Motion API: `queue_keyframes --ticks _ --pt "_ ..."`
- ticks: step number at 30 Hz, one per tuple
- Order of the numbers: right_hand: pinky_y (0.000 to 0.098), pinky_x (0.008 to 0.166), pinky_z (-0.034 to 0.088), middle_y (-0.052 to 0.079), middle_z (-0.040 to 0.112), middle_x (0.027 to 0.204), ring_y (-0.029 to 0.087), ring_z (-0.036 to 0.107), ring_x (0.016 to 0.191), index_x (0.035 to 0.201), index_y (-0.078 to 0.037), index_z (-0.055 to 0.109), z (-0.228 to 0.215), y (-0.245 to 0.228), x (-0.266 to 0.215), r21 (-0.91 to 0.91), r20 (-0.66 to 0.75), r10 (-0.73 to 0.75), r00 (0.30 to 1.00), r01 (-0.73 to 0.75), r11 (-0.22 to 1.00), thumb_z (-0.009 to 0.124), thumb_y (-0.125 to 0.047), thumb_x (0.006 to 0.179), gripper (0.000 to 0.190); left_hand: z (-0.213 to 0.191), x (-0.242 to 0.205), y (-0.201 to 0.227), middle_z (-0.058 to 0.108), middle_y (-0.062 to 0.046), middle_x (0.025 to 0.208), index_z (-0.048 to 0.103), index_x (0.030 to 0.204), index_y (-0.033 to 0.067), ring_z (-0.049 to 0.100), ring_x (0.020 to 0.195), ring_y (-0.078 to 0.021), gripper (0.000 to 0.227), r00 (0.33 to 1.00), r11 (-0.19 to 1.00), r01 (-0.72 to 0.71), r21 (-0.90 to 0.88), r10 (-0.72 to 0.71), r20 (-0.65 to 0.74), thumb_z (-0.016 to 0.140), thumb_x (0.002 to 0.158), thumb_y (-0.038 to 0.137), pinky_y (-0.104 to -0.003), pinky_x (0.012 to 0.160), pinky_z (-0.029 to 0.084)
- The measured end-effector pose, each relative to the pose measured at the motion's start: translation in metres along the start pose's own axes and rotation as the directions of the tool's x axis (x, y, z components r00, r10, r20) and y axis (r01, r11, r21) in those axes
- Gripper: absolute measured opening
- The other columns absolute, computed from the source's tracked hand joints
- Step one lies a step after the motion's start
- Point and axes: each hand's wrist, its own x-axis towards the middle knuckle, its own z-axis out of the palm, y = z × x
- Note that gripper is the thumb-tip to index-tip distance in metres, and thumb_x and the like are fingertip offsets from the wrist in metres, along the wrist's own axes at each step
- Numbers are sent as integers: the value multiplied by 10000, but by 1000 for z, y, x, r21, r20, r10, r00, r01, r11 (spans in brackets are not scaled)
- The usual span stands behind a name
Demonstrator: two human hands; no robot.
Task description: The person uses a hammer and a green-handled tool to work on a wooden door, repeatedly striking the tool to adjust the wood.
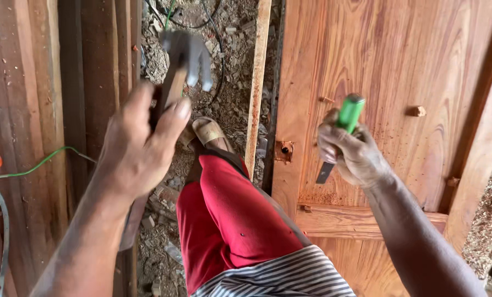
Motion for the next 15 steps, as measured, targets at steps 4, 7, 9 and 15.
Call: queue_keyframes --ticks 4,7,9,15 --pt "175 442 294 -89 418 700 27 342 537 910 -179 475 32 1 29 -16 -58 -211 976 210 978 576 -124 1017 157 9 -40 -31 521 -25 627 468 1000 74 477 422 -125 246 995 977 96 -192 -96 10 505 1053 311 -297 347 392" --pt "178 416 310 -80 440 730 23 359 534 911 -178 413 36 22 53 -230 51 -315 948 318 920 538 -133 1035 181 15 -58 -38 564 -48 774 521 1111 48 556 495 -119 249 997 978 50 -203 -60 -43 492 1049 288 -255 391 483" --pt "177 392 361 -68 506 749 18 418 522 923 -168 421 43 30 64 -380 67 -330 942 330 864 580 -175 1034 194 15 -62 -36 600 -83 933 564 1170 19 594 597 -122 274 994 993 -55 -102 45 -100 497 1055 259 -258 459 501" --pt "196 402 359 -55 444 630 53 424 483 785 -175 419 55 35 65 -335 -238 -304 923 215 917 653 -178 1005 322 14 -72 -15 704 -57 1029 585 1315 52 611 664 -125 431 995 997 71 28 -69 -76 533 1003 346 -284 603 486"
